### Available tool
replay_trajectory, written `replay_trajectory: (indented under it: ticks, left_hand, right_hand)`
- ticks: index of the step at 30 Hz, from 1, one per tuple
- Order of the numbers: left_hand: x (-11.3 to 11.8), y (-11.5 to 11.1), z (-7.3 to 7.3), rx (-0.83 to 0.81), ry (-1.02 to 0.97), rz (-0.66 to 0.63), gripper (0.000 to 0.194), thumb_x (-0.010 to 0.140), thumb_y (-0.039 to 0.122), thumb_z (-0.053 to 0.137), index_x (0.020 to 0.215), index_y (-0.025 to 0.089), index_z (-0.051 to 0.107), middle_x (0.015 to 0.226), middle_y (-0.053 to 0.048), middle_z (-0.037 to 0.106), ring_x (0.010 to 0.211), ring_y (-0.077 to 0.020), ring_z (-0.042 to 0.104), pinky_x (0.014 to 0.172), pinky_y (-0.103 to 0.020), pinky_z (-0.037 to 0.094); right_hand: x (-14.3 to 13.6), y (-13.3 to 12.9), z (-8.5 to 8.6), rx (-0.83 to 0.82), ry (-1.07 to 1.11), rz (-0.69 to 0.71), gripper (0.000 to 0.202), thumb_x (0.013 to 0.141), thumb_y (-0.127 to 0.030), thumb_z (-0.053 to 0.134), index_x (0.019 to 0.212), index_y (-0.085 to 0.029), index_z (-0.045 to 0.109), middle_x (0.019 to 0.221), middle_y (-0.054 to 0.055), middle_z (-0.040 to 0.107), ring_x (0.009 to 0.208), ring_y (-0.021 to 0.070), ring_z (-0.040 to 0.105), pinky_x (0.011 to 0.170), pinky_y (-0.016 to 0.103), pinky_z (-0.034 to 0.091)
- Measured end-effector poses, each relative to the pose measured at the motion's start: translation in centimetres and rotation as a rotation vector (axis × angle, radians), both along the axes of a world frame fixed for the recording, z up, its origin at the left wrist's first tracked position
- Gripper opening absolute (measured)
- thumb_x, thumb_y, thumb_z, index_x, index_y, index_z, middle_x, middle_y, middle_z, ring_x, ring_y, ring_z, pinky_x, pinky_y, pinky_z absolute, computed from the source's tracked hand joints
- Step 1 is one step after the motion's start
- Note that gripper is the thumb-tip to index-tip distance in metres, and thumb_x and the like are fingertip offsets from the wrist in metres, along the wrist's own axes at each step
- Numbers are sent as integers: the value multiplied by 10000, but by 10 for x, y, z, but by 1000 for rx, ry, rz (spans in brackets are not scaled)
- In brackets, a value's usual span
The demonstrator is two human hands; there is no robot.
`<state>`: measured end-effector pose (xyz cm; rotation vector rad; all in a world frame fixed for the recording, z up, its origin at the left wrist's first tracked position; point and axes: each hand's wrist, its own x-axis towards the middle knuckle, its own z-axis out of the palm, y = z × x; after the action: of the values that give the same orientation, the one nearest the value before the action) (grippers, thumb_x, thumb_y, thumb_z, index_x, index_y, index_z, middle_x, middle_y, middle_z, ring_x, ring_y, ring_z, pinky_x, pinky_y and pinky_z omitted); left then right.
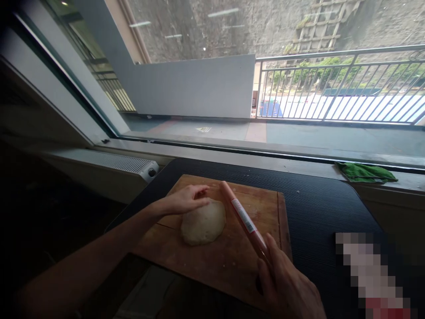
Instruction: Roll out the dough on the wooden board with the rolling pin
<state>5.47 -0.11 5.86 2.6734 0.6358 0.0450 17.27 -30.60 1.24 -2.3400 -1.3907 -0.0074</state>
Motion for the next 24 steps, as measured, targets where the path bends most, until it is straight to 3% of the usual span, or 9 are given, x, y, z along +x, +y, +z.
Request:
replay_trajectory:
  ticks: [3,9,13,16,19,22,24]
  left_hand:
    - [-10,-3,7,95,223,-148,716,653,606,605,1235,199,511,1325,-94,489,1215,-296,426,987,-363,342]
    - [26,3,18,31,463,-100,723,446,647,707,994,194,578,1045,-75,622,925,-266,586,707,-288,453]
    - [27,13,12,-44,344,-59,581,499,541,714,932,177,579,945,-48,642,827,-231,596,608,-259,429]
    - [16,16,8,-233,250,-13,390,597,419,660,893,168,616,891,-32,655,796,-208,602,584,-238,417]
    - [-1,15,3,-399,84,6,291,704,414,571,827,163,652,823,-25,662,769,-190,602,572,-228,406]
    - [-24,14,-7,-354,-131,149,319,768,435,507,828,160,659,788,-22,659,740,-180,597,583,-234,409]
    - [-40,16,-12,-273,-130,213,287,755,414,531,806,166,666,764,-19,660,728,-182,600,605,-243,421]
  right_hand:
    - [5,-4,-6,-26,18,-42,468,899,-285,358,1364,-241,384,1186,62,623,785,184,690,555,250,550]
    - [-2,-2,-10,-42,31,-102,478,903,-271,348,1381,-279,356,1266,33,569,921,185,662,636,256,551]
    - [-5,-2,-2,-46,48,-80,473,917,-259,314,1389,-275,331,1284,25,554,956,172,649,655,243,547]
    - [-6,-1,-2,-47,37,-98,457,914,-261,316,1368,-260,365,1259,23,574,953,179,651,643,249,550]
    - [-4,-1,-10,-37,4,-137,452,912,-268,320,1360,-262,382,1266,22,568,943,192,655,629,272,558]
    - [0,-2,-15,-23,2,-98,463,905,-281,353,1364,-237,389,1246,39,583,927,192,661,625,264,564]
    - [0,-2,-12,8,14,-27,483,895,-278,381,1376,-228,378,1236,52,589,928,186,660,637,242,563]
